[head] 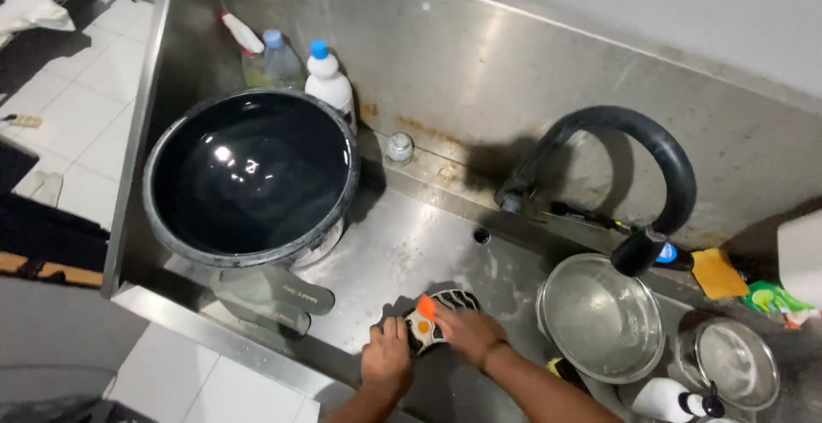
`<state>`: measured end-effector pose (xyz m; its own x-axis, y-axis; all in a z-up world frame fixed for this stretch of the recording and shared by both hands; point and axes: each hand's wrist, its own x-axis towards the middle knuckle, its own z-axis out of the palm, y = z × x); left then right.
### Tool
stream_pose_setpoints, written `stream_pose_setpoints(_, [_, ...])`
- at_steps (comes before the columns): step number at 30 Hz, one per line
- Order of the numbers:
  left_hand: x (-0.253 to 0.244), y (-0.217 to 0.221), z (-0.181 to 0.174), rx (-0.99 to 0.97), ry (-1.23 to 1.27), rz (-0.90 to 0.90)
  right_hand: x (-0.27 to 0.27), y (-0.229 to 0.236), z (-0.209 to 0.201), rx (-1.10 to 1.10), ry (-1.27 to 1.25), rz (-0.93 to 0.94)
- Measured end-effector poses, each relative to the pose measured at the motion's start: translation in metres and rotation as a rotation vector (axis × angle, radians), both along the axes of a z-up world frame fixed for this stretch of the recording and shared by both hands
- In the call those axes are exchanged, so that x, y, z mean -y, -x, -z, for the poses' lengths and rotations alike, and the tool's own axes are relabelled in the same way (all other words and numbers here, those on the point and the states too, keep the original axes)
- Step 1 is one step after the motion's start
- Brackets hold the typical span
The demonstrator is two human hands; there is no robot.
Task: The person is cleaning the sole of a shoe by applying soap and scrubbing it with a small brush in a stainless steel sink.
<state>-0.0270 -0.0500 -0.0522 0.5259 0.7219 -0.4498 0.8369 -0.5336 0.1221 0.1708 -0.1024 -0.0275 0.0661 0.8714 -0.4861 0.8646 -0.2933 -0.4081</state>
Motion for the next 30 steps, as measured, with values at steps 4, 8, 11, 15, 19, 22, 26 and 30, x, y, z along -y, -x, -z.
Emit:
stream_pose_setpoints(4, [-0.018,-0.009,-0.005,-0.010,0.080,-0.007,-0.021,0.018,-0.079,-0.010,0.174,0.096])
stream_pose_setpoints(8, [-0.011,-0.010,-0.016,-0.058,0.083,0.020,0.017,-0.011,-0.045,-0.045,0.177,-0.113])
stream_pose_setpoints(11, [-0.016,-0.012,-0.017,-0.082,0.040,-0.045,-0.006,0.011,-0.026,0.066,0.069,-0.014])
stream_pose_setpoints(15, [-0.017,-0.014,-0.033,-0.044,0.150,-0.143,0.043,0.026,-0.006,0.013,0.100,0.203])
stream_pose_setpoints(19, [0.012,-0.013,-0.021,-0.126,-0.014,-0.025,0.021,0.018,-0.043,-0.086,0.116,0.385])
stream_pose_setpoints(22, [0.004,-0.017,-0.031,-0.047,0.076,-0.164,0.034,0.050,-0.043,-0.064,0.069,0.418])
stream_pose_setpoints(26, [0.011,-0.011,-0.011,-0.042,-0.082,-0.091,0.043,0.041,-0.035,-0.016,0.191,0.257])
stream_pose_setpoints(30, [0.014,-0.006,-0.006,0.062,-0.357,-0.055,0.021,0.047,-0.014,-0.103,-0.009,0.512])
